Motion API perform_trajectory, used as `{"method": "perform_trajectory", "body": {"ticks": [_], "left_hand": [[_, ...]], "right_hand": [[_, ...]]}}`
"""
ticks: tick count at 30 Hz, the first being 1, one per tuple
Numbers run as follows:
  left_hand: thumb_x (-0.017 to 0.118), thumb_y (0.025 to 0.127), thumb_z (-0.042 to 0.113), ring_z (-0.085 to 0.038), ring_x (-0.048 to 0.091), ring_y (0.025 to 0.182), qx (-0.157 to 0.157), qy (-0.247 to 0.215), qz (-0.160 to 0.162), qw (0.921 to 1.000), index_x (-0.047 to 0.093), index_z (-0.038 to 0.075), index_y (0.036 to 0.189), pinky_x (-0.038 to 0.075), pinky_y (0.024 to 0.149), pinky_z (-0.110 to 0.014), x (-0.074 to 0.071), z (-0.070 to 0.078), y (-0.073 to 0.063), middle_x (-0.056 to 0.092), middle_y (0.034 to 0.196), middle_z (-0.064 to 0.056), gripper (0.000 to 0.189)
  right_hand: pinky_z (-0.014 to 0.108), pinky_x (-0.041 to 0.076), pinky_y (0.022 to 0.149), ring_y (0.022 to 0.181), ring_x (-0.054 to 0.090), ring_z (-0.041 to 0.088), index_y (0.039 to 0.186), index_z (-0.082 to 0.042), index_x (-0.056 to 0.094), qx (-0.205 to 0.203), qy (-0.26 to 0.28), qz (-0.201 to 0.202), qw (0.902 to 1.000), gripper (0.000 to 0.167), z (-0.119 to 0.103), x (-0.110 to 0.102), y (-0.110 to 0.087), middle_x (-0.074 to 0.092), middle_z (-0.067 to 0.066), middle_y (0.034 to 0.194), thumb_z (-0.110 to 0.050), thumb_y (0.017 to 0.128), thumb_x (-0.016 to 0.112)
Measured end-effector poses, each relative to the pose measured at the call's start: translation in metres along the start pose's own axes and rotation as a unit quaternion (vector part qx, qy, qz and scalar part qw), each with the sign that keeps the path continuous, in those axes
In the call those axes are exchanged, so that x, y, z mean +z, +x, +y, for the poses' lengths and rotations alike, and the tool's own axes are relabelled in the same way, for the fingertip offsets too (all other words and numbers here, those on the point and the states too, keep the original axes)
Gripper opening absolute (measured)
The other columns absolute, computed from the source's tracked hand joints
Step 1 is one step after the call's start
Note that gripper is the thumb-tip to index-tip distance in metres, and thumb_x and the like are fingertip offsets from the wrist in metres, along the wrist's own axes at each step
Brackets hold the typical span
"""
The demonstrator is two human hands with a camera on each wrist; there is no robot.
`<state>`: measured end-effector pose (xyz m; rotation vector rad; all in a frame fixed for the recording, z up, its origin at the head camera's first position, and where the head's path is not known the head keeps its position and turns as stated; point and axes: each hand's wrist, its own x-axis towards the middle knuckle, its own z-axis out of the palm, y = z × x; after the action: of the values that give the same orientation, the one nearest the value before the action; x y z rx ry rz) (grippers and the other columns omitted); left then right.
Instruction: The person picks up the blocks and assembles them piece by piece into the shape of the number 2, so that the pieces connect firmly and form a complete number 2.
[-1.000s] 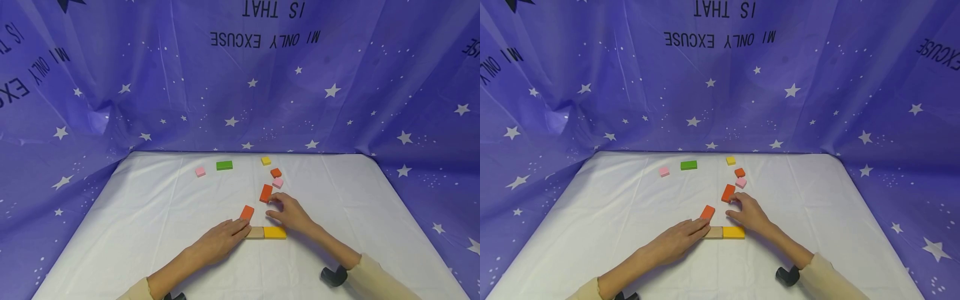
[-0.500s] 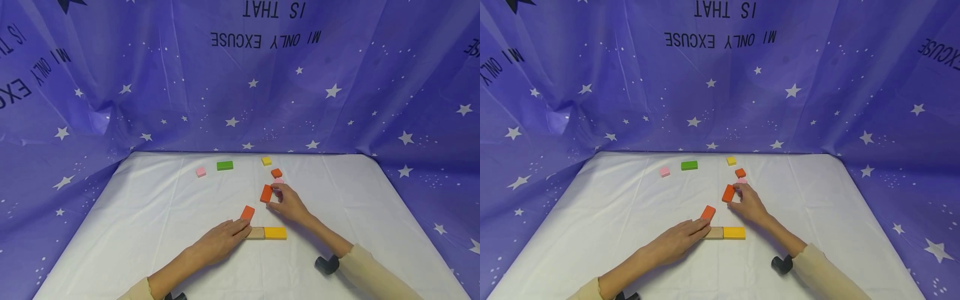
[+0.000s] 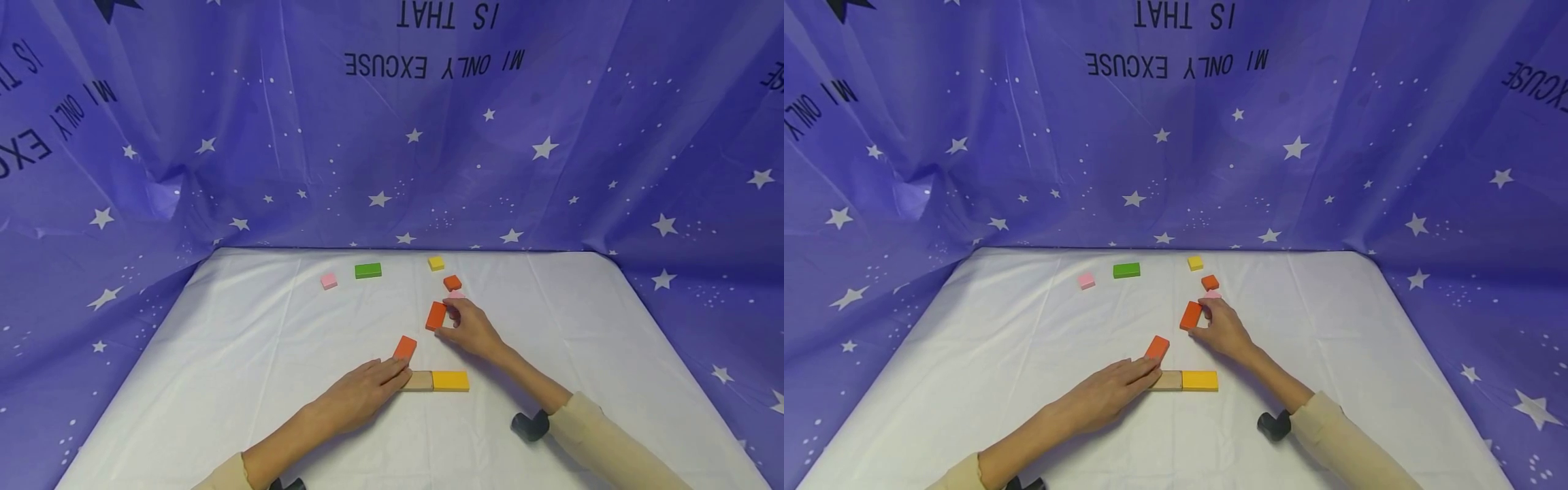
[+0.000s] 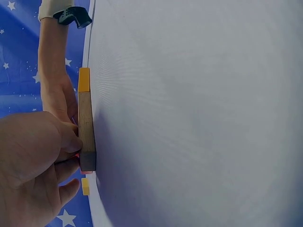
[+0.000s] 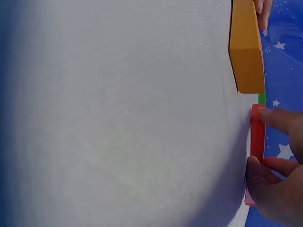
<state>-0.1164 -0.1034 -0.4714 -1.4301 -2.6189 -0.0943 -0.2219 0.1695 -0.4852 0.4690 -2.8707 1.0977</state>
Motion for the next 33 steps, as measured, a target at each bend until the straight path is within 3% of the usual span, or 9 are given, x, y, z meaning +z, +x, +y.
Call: {"method": "perform_trajectory", "body": {"ticks": [19, 27, 33], "left_hand": [[0.06, 0.099, 0.009, -0.022, 0.046, 0.136, 0.002, 0.003, -0.003, 1.0, 0.055, 0.006, 0.142, 0.043, 0.105, -0.04, 0.0, 0.0, 0.0, 0.048, 0.149, -0.012, 0.043], [0.06, 0.099, 0.01, -0.022, 0.046, 0.136, 0.004, 0.005, -0.005, 1.0, 0.054, 0.007, 0.142, 0.043, 0.105, -0.039, 0.001, -0.001, 0.001, 0.048, 0.149, -0.012, 0.043], [0.061, 0.099, 0.01, -0.022, 0.046, 0.136, 0.005, 0.011, -0.003, 0.9999, 0.055, 0.007, 0.142, 0.044, 0.105, -0.039, 0.001, -0.001, 0.001, 0.049, 0.148, -0.011, 0.044]], "right_hand": [[0.036, 0.049, 0.08, 0.089, 0.053, 0.023, 0.126, 0.003, 0.064, 0.0, -0.019, -0.022, 0.9996, 0.061, -0.004, 0.0, 0.002, 0.06, 0.008, 0.101, -0.022, 0.076, 0.088], [0.046, 0.045, 0.101, 0.113, 0.058, 0.031, 0.127, 0.002, 0.064, -0.011, -0.006, -0.037, 0.9993, 0.062, -0.011, 0.004, 0.003, 0.063, 0.015, 0.122, -0.024, 0.075, 0.088], [0.046, 0.043, 0.104, 0.118, 0.057, 0.032, 0.126, 0.002, 0.064, -0.021, -0.002, -0.043, 0.9988, 0.062, -0.016, 0.007, 0.005, 0.063, 0.015, 0.124, -0.023, 0.075, 0.088]]}}
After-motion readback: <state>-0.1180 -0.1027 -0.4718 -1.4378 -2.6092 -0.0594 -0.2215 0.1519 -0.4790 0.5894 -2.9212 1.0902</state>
